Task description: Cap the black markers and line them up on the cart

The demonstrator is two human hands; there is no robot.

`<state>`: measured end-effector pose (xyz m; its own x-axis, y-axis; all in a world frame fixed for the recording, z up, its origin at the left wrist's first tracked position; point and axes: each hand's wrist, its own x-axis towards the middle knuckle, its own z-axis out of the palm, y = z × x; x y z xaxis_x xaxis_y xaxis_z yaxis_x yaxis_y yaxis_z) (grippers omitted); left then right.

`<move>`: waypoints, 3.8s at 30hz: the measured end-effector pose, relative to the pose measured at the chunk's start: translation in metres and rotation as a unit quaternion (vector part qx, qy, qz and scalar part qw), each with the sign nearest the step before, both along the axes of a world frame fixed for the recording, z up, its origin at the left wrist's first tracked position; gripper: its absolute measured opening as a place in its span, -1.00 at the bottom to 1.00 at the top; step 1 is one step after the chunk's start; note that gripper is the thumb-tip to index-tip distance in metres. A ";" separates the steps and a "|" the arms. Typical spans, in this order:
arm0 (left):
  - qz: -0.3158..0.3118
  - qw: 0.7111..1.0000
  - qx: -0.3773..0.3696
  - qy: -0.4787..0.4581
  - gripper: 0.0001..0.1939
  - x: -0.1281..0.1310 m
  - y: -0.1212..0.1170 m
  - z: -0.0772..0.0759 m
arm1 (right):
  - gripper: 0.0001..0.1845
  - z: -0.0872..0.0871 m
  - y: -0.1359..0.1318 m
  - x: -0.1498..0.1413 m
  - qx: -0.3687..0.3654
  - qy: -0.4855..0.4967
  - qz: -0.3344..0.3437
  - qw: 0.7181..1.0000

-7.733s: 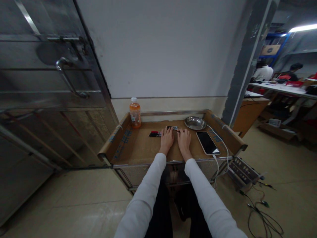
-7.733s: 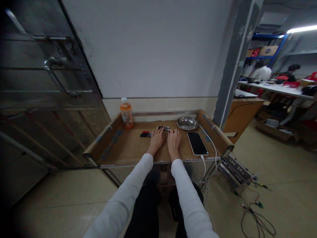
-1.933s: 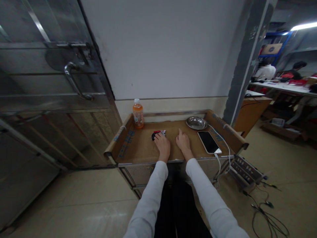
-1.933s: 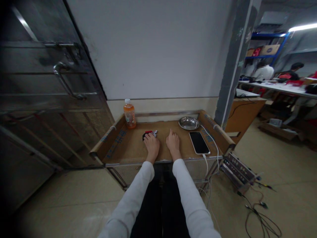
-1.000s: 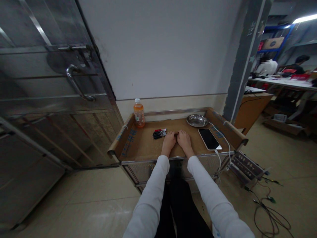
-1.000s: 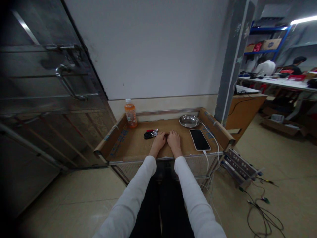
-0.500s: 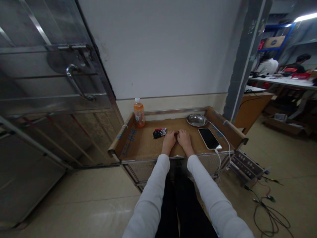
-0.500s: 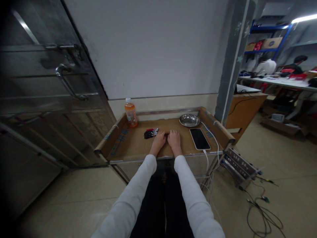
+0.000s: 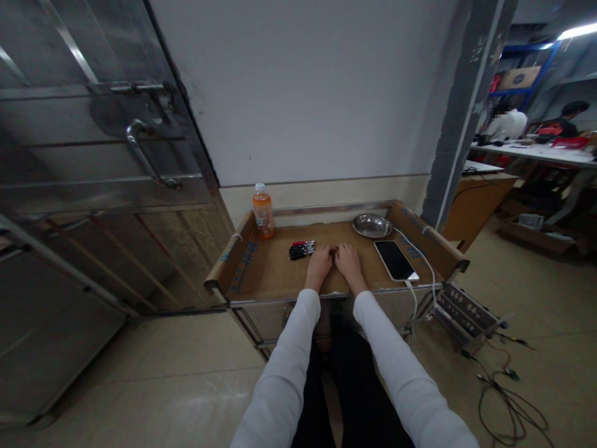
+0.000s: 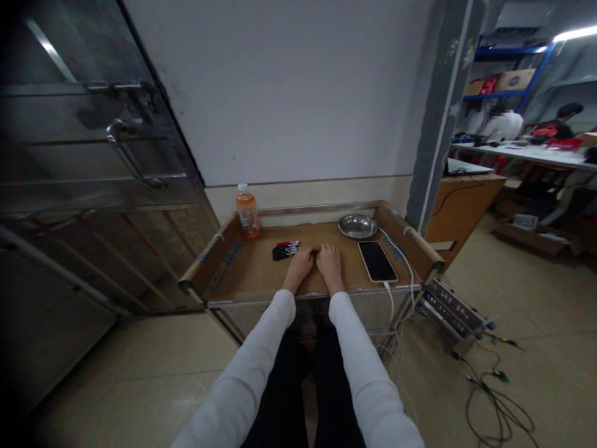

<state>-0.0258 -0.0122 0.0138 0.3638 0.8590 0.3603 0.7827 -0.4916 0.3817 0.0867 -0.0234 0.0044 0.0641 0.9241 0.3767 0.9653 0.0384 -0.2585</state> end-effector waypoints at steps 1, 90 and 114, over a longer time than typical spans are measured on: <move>0.001 1.000 -0.002 0.000 -0.70 0.000 0.000 0.000 | -0.71 0.000 0.000 0.000 0.000 -0.001 -0.001 1.000; 0.156 0.913 0.174 -0.333 -0.87 -0.009 0.013 0.001 | -0.82 -0.012 0.016 0.008 0.098 0.120 0.120 0.981; 0.146 0.984 0.102 -0.011 -0.67 0.005 0.033 -0.004 | -0.68 -0.010 0.019 0.008 0.069 0.042 0.010 0.997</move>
<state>-0.0204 0.0208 0.0097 0.1025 0.8345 0.5415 0.8944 -0.3156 0.3171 0.0948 -0.0044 -0.0055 0.0826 0.8653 0.4944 0.9394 0.0980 -0.3285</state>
